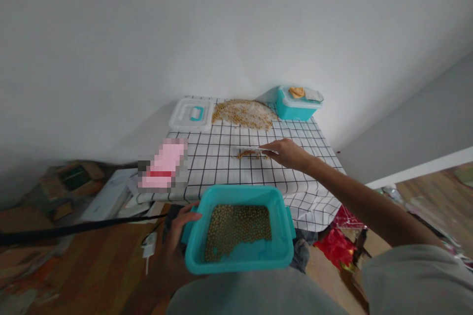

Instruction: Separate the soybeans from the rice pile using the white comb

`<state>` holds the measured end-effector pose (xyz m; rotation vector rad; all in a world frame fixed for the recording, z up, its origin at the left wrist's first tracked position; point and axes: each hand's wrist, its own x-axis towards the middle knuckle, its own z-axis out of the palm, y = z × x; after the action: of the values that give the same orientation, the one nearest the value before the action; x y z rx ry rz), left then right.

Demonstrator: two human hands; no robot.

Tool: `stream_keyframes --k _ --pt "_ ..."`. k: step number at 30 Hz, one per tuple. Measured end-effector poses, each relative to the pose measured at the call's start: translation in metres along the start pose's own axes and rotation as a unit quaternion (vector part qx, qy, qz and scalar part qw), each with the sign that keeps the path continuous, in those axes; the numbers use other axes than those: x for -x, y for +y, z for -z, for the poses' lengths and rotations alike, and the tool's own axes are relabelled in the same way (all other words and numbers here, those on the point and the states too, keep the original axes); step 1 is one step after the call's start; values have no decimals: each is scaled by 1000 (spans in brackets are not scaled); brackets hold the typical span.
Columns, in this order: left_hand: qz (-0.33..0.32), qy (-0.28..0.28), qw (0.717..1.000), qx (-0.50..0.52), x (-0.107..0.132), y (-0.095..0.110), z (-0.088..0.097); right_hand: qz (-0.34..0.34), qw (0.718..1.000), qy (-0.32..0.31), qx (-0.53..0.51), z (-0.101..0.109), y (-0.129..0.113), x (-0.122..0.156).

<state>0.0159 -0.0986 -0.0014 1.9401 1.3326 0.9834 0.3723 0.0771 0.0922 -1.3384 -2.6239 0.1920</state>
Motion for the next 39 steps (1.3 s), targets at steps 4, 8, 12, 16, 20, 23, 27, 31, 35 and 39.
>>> stream_keyframes --k 4,8,12,16,20,23,27,31,35,39 --pt "-31 -38 998 44 -2 -5 0 4 1000 -6 4 -1 -2 2" --pt "-26 -51 997 44 -2 -8 1 6 1000 -6 9 -1 -6 5" --pt "3 -21 997 69 2 -7 -4 3 1000 -10 4 0 -9 7" --pt "7 -14 999 52 5 -7 -6 5 1000 -10 0 0 -12 10" --pt "1 -19 999 50 5 -8 -4 3 1000 -9 -5 0 -14 12" --pt "-9 -50 998 42 4 -8 -3 4 1000 -10 -15 1 -14 12" --pt "-3 -35 998 50 5 -9 -3 -8 1000 -16 -21 3 -15 11" --pt "-25 -57 998 21 6 -15 -2 2 1000 -10 -19 3 -16 11" --pt "-34 -48 998 32 6 -17 -3 11 1000 -4 -19 1 -14 12" --pt "-28 -38 998 53 6 -15 -6 20 999 -11 -35 1 -13 13"
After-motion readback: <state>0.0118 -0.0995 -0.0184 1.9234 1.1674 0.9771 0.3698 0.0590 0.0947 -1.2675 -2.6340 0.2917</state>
